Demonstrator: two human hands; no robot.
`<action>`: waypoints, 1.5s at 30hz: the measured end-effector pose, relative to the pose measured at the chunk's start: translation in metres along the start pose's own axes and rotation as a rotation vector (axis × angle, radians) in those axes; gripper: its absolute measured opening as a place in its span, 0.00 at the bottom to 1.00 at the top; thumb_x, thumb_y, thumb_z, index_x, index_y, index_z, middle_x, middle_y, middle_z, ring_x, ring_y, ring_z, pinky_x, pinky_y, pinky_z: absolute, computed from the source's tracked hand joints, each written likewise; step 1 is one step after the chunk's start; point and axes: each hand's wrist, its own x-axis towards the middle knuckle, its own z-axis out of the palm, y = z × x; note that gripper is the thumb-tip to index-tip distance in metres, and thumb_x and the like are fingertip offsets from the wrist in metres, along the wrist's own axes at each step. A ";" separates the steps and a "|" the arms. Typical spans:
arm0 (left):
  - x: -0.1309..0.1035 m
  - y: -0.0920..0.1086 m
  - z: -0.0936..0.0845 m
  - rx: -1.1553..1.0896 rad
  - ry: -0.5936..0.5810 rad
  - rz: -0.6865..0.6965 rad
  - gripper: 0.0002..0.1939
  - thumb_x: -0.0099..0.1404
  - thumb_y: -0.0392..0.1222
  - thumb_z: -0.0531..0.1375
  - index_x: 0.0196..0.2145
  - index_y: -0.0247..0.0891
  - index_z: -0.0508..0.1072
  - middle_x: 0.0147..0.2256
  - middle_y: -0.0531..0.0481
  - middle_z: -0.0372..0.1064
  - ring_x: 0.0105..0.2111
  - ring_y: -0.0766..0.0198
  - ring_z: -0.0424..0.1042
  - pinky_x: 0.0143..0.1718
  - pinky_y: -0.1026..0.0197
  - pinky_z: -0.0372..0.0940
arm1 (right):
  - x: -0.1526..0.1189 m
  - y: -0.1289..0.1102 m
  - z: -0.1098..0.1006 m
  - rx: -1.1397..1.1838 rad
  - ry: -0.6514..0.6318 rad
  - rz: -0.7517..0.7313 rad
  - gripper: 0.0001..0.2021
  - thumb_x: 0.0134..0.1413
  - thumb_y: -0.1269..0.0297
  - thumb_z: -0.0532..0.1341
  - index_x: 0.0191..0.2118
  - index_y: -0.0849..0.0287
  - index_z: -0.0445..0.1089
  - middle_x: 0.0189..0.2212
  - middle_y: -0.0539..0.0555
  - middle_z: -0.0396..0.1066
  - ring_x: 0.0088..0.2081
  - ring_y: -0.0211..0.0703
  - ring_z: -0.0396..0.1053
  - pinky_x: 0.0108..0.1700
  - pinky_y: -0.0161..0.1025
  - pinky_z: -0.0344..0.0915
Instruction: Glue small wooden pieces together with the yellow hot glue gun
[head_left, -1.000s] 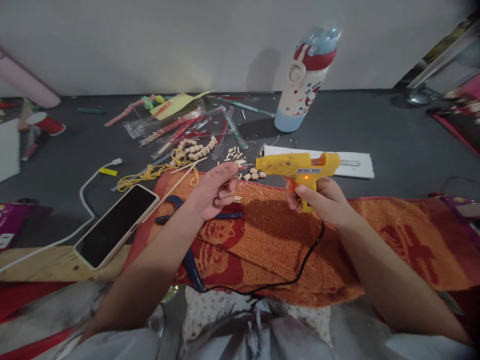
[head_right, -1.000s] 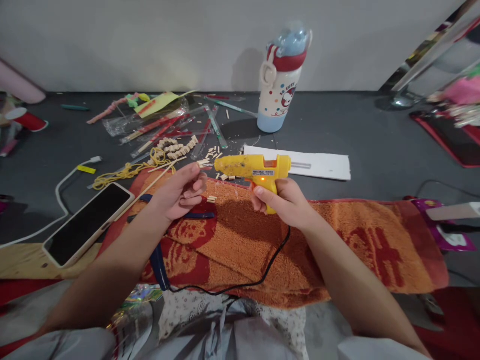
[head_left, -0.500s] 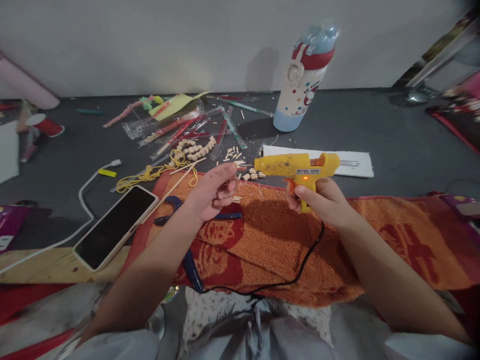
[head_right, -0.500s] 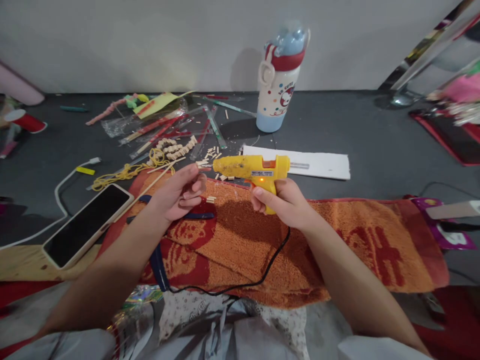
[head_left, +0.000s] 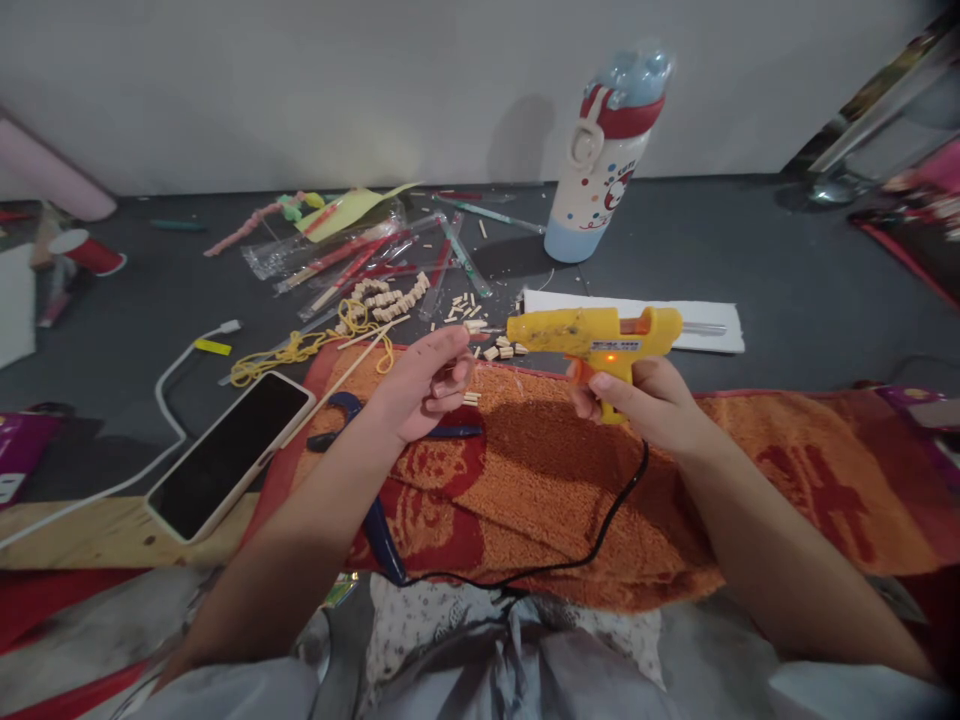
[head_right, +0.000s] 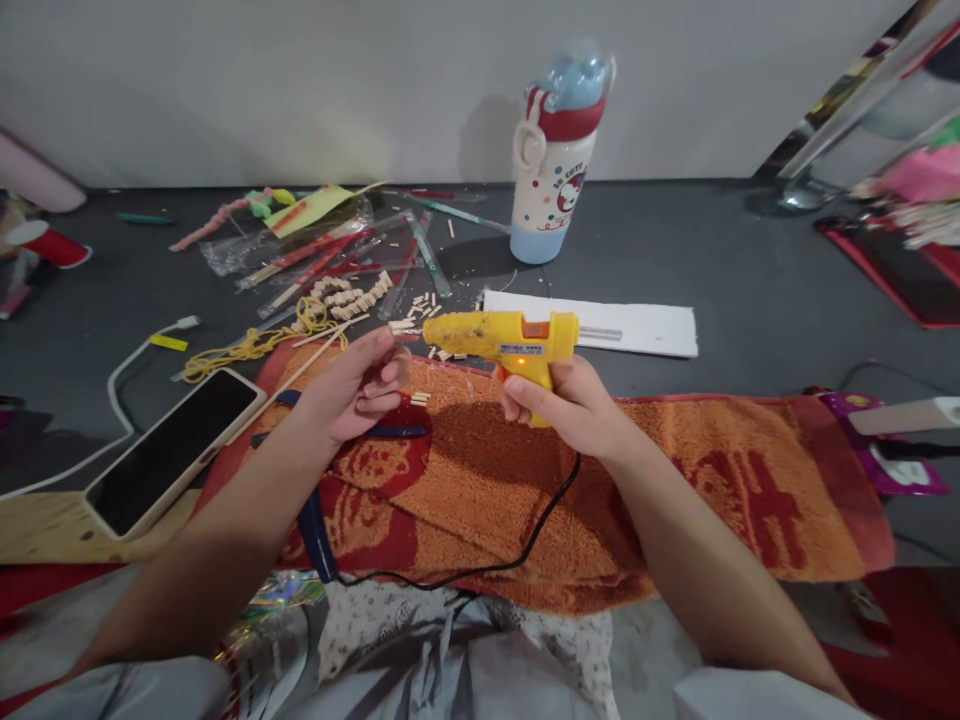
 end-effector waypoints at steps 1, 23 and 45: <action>0.000 0.000 0.000 0.002 0.001 -0.002 0.14 0.56 0.41 0.67 0.25 0.36 0.63 0.17 0.59 0.61 0.12 0.81 0.48 0.10 0.77 0.40 | 0.000 0.000 0.000 0.000 -0.005 -0.004 0.18 0.60 0.49 0.59 0.29 0.58 0.69 0.22 0.50 0.68 0.22 0.34 0.64 0.23 0.34 0.62; 0.000 0.000 0.000 0.033 -0.016 -0.011 0.14 0.58 0.39 0.65 0.25 0.37 0.62 0.17 0.59 0.61 0.12 0.80 0.48 0.11 0.76 0.38 | 0.000 0.001 -0.001 0.021 -0.018 -0.029 0.18 0.61 0.50 0.58 0.28 0.59 0.69 0.21 0.50 0.68 0.22 0.33 0.64 0.23 0.33 0.61; -0.001 -0.001 -0.001 0.033 -0.034 0.015 0.17 0.53 0.42 0.70 0.25 0.36 0.63 0.17 0.59 0.62 0.12 0.80 0.48 0.10 0.77 0.40 | 0.000 0.002 -0.003 -0.023 -0.018 -0.018 0.18 0.62 0.51 0.57 0.26 0.58 0.68 0.21 0.50 0.67 0.23 0.34 0.62 0.24 0.35 0.58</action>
